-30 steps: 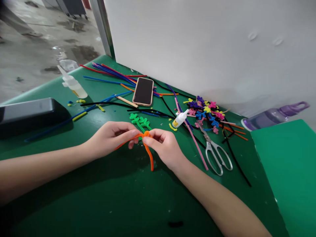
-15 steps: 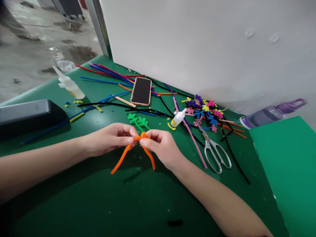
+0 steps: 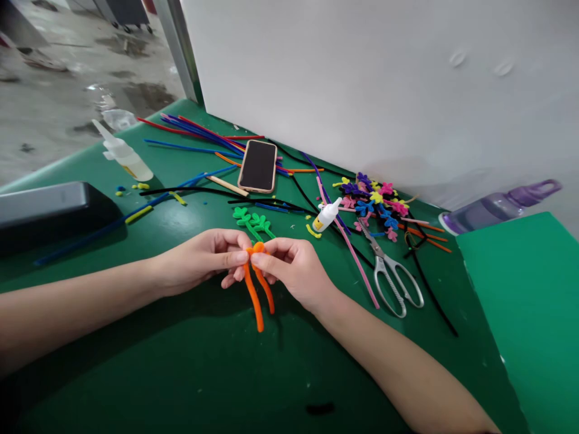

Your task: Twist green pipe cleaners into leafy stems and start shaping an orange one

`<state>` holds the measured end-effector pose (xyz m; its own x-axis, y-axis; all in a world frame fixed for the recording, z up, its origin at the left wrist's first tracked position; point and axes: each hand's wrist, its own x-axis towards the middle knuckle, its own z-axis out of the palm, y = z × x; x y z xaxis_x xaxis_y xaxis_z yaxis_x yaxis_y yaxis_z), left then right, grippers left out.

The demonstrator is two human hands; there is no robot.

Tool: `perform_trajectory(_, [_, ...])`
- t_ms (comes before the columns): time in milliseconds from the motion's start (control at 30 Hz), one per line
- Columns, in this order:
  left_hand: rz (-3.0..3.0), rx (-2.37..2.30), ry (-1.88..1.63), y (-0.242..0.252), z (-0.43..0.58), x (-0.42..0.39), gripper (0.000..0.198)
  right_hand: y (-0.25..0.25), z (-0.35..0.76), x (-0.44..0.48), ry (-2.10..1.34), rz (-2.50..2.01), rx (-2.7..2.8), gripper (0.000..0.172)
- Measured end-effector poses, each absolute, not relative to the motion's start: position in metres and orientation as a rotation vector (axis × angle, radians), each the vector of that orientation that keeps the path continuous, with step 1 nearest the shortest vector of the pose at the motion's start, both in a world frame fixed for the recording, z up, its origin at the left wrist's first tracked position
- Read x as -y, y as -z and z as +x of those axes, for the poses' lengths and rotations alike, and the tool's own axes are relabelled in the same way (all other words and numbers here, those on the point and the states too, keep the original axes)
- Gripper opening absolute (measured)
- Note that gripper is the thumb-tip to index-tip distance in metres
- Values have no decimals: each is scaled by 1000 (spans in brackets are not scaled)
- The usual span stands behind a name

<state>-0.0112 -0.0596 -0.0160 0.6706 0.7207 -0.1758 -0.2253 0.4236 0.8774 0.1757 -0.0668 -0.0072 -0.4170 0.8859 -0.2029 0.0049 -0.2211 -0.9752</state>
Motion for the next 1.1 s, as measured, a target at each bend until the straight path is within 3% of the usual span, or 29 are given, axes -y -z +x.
perform_trajectory(1100, [1060,-774,-867,19,-8,61,12,6,173,67,-1827,-1092,1208,17])
